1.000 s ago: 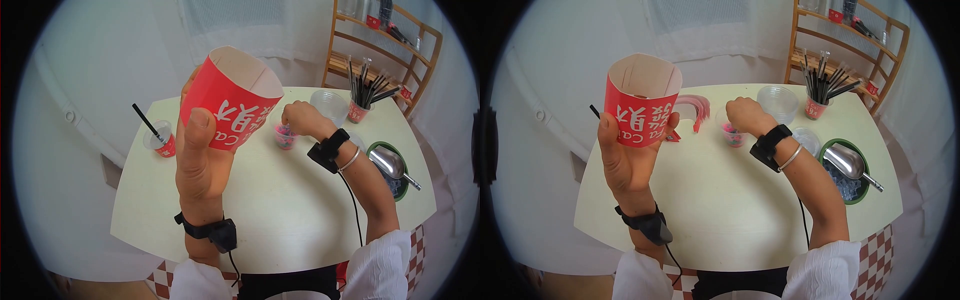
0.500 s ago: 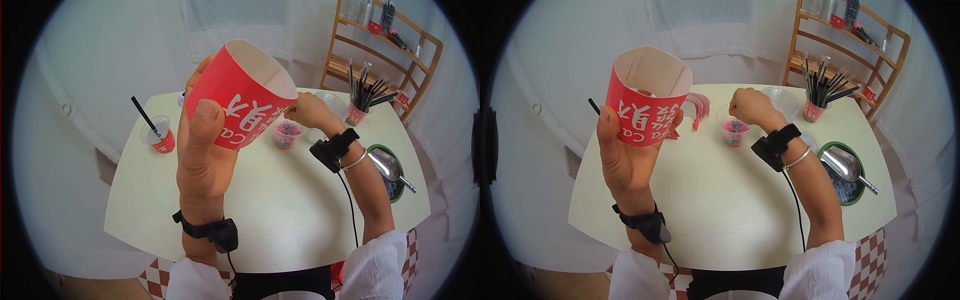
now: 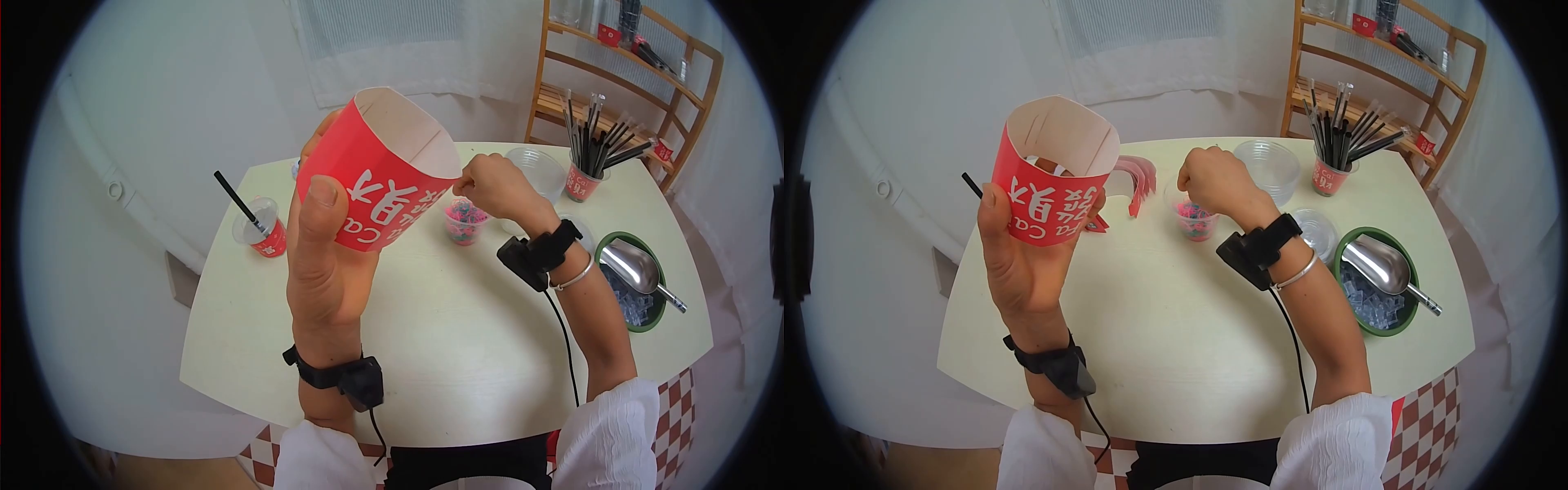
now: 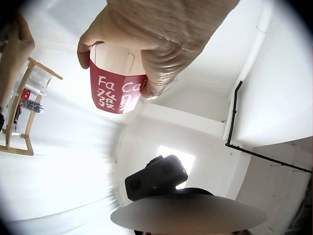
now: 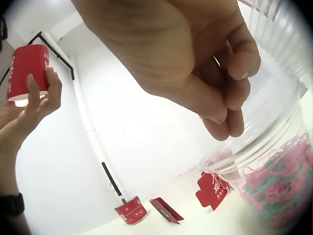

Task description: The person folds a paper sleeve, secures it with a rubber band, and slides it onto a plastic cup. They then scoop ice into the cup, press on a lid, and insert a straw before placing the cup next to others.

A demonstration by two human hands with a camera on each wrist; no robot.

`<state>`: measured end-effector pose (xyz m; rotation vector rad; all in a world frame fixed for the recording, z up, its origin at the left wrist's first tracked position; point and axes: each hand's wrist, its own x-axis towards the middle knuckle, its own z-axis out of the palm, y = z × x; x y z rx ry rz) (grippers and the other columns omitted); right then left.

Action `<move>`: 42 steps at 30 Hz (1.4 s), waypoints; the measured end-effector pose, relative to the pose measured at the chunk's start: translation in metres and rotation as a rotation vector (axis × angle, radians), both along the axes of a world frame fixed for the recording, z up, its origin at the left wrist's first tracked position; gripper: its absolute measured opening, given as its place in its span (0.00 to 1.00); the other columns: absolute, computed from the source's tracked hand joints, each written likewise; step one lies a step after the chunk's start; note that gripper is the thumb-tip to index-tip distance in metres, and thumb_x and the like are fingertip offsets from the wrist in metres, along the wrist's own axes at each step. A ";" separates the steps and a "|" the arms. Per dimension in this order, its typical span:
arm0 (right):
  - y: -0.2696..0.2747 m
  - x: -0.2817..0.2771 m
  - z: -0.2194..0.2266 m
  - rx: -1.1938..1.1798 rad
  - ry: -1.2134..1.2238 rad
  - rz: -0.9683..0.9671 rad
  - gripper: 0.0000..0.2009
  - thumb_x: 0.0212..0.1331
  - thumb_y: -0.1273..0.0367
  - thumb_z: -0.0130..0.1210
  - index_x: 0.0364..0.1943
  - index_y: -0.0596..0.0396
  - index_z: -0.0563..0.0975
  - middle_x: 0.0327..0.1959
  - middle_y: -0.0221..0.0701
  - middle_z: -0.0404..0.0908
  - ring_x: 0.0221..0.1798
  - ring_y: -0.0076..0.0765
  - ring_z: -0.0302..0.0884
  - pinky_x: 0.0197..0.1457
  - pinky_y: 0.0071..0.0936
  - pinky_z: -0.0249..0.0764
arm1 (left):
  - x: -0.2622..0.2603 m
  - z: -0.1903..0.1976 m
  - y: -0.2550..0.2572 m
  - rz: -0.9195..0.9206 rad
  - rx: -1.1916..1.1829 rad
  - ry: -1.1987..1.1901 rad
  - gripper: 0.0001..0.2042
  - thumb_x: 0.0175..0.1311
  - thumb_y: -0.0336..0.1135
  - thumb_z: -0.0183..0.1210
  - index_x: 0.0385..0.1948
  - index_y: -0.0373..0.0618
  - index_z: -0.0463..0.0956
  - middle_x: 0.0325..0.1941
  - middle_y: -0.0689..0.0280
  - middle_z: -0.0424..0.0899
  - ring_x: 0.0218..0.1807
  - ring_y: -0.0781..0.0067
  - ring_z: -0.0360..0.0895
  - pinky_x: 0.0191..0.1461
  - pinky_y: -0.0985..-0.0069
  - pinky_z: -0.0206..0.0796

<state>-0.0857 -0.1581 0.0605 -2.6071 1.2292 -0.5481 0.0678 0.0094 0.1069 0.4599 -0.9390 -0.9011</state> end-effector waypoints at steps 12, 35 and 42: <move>-0.001 0.010 -0.008 0.089 0.328 0.049 0.07 0.43 0.75 0.53 0.27 0.56 0.80 0.31 0.44 0.81 0.35 0.49 0.80 0.38 0.38 0.75 | -0.006 0.000 -0.003 -0.029 0.009 -0.065 0.35 0.58 0.50 0.59 0.62 0.36 0.56 0.61 0.50 0.65 0.61 0.52 0.66 0.57 0.51 0.68; 0.055 -0.059 0.020 0.507 -1.217 0.385 0.08 0.49 0.73 0.63 0.32 0.57 0.75 0.24 0.24 0.77 0.26 0.14 0.71 0.26 0.13 0.66 | -0.022 -0.005 -0.014 -0.328 0.145 -0.288 0.50 0.44 0.65 0.61 0.63 0.34 0.54 0.64 0.56 0.63 0.63 0.63 0.66 0.59 0.67 0.65; 0.057 -0.080 0.032 0.560 -1.190 0.460 0.12 0.49 0.71 0.66 0.35 0.58 0.74 0.25 0.26 0.80 0.25 0.13 0.72 0.25 0.11 0.65 | -0.037 -0.018 -0.020 -0.377 0.153 -0.544 0.55 0.37 0.74 0.59 0.61 0.32 0.59 0.67 0.50 0.58 0.68 0.59 0.58 0.67 0.66 0.52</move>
